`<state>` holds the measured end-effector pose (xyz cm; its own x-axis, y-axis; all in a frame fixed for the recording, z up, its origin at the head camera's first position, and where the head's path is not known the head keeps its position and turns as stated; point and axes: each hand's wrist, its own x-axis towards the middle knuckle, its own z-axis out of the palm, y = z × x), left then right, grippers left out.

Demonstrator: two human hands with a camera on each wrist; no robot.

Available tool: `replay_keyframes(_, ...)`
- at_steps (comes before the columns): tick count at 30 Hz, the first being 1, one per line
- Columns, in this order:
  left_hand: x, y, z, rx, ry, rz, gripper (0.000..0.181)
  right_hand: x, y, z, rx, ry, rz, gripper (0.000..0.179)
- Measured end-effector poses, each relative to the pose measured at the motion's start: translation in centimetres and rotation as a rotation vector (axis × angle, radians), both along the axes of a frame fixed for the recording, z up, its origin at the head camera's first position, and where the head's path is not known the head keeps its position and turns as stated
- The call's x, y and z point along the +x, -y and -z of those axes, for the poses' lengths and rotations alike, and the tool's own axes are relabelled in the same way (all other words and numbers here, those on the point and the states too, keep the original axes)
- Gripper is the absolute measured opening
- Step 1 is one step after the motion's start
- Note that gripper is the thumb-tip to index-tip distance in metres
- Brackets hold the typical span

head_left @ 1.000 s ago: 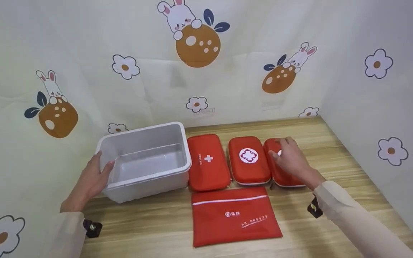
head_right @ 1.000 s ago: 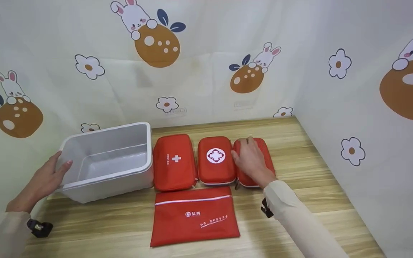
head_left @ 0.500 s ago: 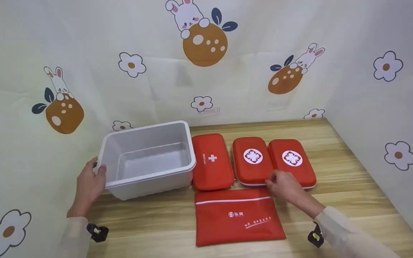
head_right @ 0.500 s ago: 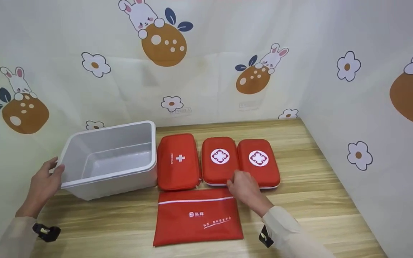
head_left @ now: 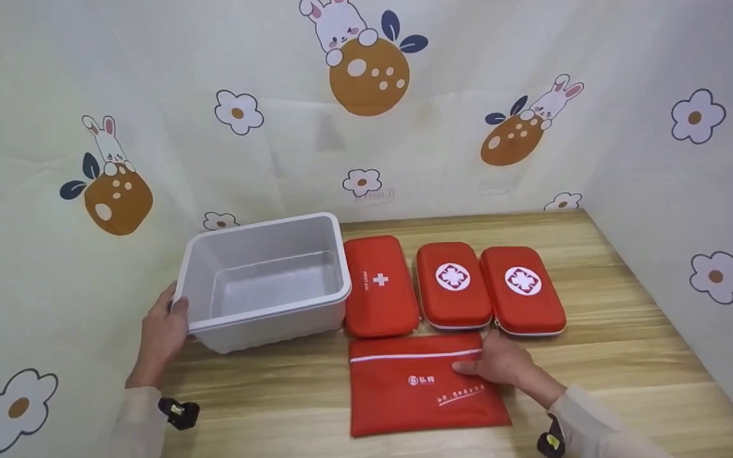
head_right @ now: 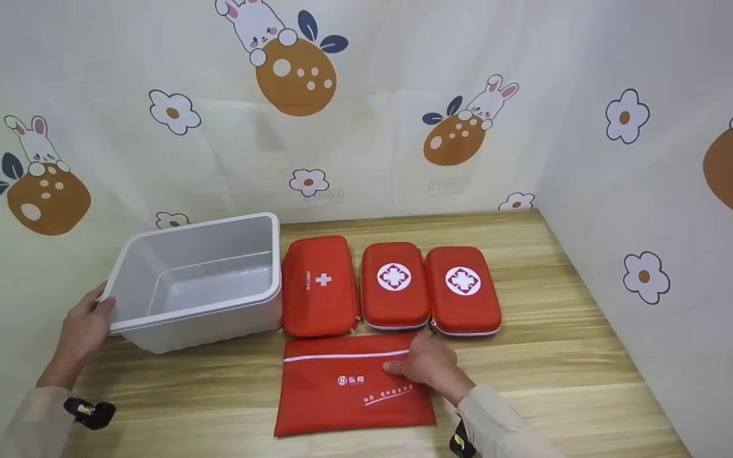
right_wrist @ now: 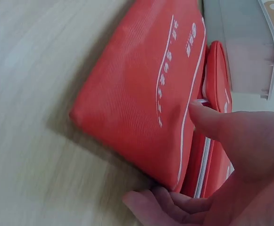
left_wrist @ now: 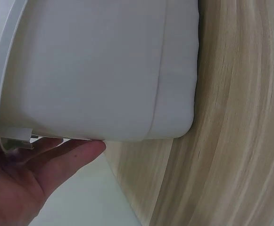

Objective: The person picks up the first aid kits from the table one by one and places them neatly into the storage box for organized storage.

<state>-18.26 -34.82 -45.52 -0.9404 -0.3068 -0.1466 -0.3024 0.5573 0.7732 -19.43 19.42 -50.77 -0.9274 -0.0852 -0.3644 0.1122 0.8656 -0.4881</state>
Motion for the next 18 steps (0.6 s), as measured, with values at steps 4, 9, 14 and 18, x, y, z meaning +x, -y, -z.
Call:
replay_keyframes(4, 0.1, 0.1, 0.0, 0.01, -0.013, -0.012, 0.059, 0.1, 0.4, 0.5, -0.045, 0.044, 0.083, 0.102)
replay_keyframes(9, 0.1, 0.0, 0.2, 0.022, -0.029, -0.025, 0.059, 0.1, 0.6, 1.4, -0.166, 0.028, 0.113, 0.065)
replay_keyframes(14, 0.2, -0.1, 0.4, -0.01, -0.048, -0.033, 0.059, 0.1, 0.2, 1.3, -0.296, 0.069, 0.162, 0.046)
replay_keyframes(18, 0.1, -0.1, 0.6, -0.012, -0.055, -0.043, 0.058, 0.0, -0.9, 0.7, -0.513, 0.148, 0.157, 0.042)
